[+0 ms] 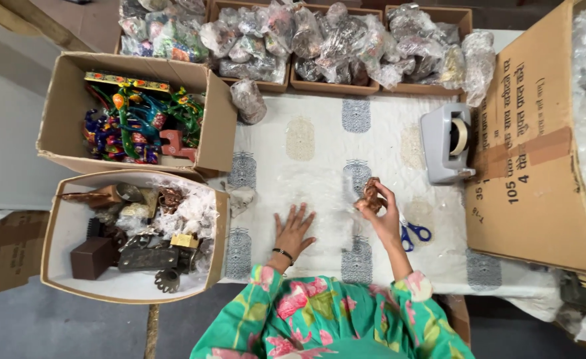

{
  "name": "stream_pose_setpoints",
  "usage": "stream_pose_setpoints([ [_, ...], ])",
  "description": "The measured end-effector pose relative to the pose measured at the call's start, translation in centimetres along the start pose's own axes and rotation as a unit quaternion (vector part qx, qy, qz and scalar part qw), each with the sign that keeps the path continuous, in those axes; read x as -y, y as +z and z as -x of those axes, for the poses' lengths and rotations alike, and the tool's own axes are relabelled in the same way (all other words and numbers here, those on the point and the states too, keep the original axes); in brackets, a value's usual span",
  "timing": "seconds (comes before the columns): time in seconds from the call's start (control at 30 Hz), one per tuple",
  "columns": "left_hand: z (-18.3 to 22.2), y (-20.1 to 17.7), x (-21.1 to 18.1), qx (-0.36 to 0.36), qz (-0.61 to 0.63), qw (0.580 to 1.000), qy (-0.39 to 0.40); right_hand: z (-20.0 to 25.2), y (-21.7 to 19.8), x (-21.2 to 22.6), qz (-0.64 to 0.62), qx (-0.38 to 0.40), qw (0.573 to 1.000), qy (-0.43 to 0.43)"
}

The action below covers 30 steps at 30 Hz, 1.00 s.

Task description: The person wraps small decorative figurines in bubble wrap at a packing table, pressing the material around each item and placing the wrapped pieces into cardboard boxes alongside other already wrapped items. They take new figurines from an open box and continue wrapping them one at a time.

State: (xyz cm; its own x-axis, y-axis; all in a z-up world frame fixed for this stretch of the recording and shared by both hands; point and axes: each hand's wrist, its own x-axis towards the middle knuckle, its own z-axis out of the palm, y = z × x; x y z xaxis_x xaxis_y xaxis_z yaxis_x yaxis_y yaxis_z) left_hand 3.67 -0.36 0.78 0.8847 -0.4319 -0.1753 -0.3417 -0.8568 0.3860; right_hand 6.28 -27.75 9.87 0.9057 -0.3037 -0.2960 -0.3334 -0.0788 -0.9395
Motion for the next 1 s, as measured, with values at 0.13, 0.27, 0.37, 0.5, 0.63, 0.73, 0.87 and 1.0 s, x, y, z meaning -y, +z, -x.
stream_pose_setpoints([
  [0.13, -3.3, -0.3, -4.0, 0.046, 0.037, 0.998, 0.028, 2.9, 0.8, 5.6, 0.071, 0.119, 0.989, -0.045],
  [0.27, -3.5, -0.1, -3.6, -0.038, 0.148, 0.988, 0.027, 3.5, 2.5, 6.2, 0.278, 0.177, 0.908, -0.259],
  [0.37, -1.9, 1.4, -0.5, -0.091, 0.09, 0.992, 0.005, 3.0, 3.7, 5.5, 0.399, 0.269, 0.859, -0.177],
  [0.5, 0.3, -0.4, 0.3, -0.143, 0.1, 0.985, -0.016, 2.1, 4.0, 3.8, 0.463, 0.327, 0.798, -0.204],
  [0.63, 0.9, -2.0, 0.2, -0.164, 0.14, 0.976, -0.02, 1.3, 3.9, 1.7, 0.446, 0.331, 0.81, -0.189],
  [0.73, 1.9, -5.3, -0.4, -0.177, 0.198, 0.961, -0.074, 2.0, 3.6, 2.7, 0.4, 0.305, 0.828, -0.247],
  [0.87, 2.5, -1.9, 1.5, -0.191, 0.332, 0.906, -0.181, 2.8, 3.2, 2.6, 0.442, 0.245, 0.85, -0.149],
  [1.0, 2.7, 1.1, 1.8, -0.133, 0.458, 0.833, -0.282, 2.9, 3.0, 1.9, 0.447, 0.203, 0.857, -0.157],
])
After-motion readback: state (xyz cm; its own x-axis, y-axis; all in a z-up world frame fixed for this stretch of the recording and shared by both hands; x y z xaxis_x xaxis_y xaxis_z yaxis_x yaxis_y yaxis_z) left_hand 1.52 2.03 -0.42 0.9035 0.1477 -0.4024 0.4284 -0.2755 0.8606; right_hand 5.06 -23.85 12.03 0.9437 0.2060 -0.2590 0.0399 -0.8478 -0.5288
